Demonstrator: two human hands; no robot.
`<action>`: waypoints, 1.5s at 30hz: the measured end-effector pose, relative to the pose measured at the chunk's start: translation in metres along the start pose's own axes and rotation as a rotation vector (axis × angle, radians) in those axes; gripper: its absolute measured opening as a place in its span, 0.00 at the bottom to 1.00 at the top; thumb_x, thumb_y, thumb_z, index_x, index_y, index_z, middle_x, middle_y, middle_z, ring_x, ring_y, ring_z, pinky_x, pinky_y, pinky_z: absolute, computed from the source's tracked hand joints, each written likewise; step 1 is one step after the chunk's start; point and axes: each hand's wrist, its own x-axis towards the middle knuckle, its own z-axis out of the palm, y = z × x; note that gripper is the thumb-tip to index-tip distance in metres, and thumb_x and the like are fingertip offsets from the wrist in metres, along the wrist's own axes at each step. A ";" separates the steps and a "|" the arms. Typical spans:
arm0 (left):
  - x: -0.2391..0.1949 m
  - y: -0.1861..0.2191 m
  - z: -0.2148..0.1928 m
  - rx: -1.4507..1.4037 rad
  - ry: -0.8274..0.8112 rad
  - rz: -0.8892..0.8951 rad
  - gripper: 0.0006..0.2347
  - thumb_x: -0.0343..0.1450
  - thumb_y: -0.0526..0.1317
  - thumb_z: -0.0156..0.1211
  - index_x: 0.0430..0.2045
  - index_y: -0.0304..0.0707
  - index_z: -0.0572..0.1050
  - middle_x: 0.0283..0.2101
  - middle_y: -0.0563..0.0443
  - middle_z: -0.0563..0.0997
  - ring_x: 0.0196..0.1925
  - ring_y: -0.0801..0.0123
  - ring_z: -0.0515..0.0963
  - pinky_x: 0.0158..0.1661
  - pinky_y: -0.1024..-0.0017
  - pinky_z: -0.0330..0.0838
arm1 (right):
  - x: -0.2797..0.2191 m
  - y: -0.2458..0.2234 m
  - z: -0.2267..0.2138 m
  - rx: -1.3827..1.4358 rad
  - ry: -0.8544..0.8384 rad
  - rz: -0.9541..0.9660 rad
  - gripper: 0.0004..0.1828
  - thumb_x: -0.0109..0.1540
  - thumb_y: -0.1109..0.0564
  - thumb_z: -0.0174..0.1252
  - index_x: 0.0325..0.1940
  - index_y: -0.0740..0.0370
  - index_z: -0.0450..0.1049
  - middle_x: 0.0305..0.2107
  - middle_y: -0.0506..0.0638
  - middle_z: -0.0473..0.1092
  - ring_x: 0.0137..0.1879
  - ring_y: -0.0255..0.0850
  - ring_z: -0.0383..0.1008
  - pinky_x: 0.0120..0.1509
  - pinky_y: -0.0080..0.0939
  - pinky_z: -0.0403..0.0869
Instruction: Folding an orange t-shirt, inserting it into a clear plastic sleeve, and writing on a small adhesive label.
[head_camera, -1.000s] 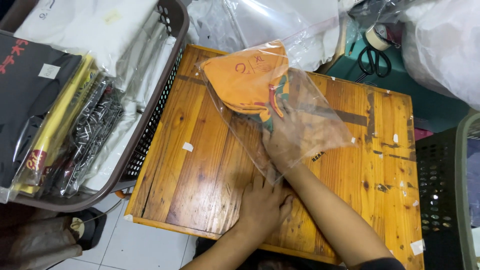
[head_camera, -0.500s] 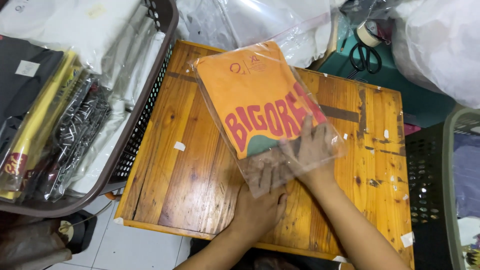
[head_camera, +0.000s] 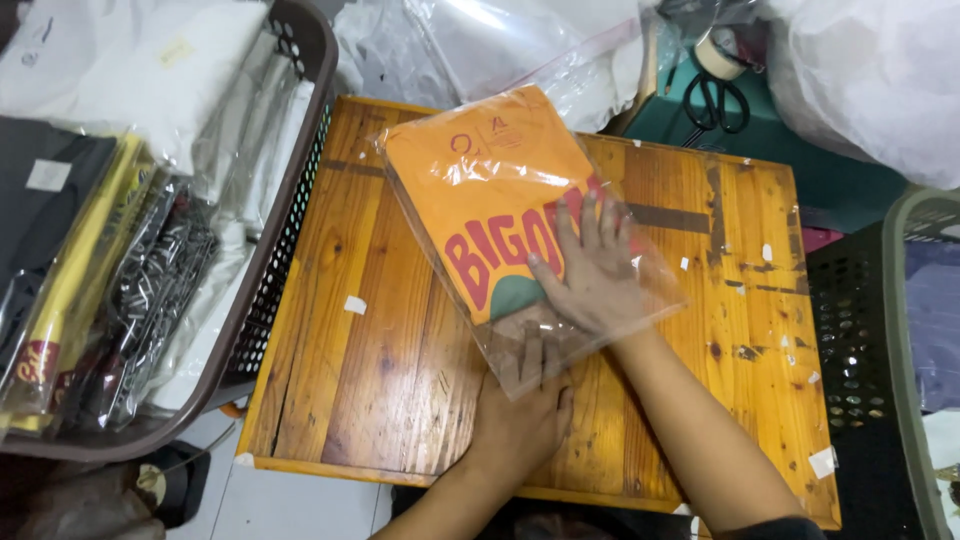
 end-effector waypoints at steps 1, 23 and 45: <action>0.000 -0.001 0.001 0.000 0.004 0.008 0.19 0.61 0.44 0.49 0.41 0.30 0.68 0.48 0.32 0.67 0.42 0.45 0.69 0.37 0.58 0.66 | 0.002 0.001 0.001 0.001 0.008 0.004 0.40 0.56 0.32 0.24 0.65 0.59 0.35 0.60 0.67 0.29 0.65 0.62 0.23 0.64 0.57 0.26; 0.002 0.002 0.001 -0.004 -0.108 -0.019 0.17 0.62 0.46 0.48 0.43 0.43 0.67 0.41 0.35 0.69 0.42 0.42 0.66 0.41 0.51 0.58 | -0.001 -0.024 0.020 -0.360 0.248 -0.657 0.27 0.56 0.32 0.36 0.60 0.28 0.50 0.60 0.54 0.44 0.61 0.66 0.43 0.50 0.74 0.52; 0.042 -0.097 -0.063 -0.755 -0.178 -0.307 0.15 0.58 0.48 0.55 0.35 0.46 0.75 0.32 0.51 0.79 0.32 0.60 0.78 0.29 0.68 0.69 | -0.001 0.043 0.020 -0.167 -0.131 -0.255 0.55 0.43 0.32 0.55 0.66 0.44 0.35 0.62 0.62 0.32 0.65 0.64 0.31 0.65 0.56 0.42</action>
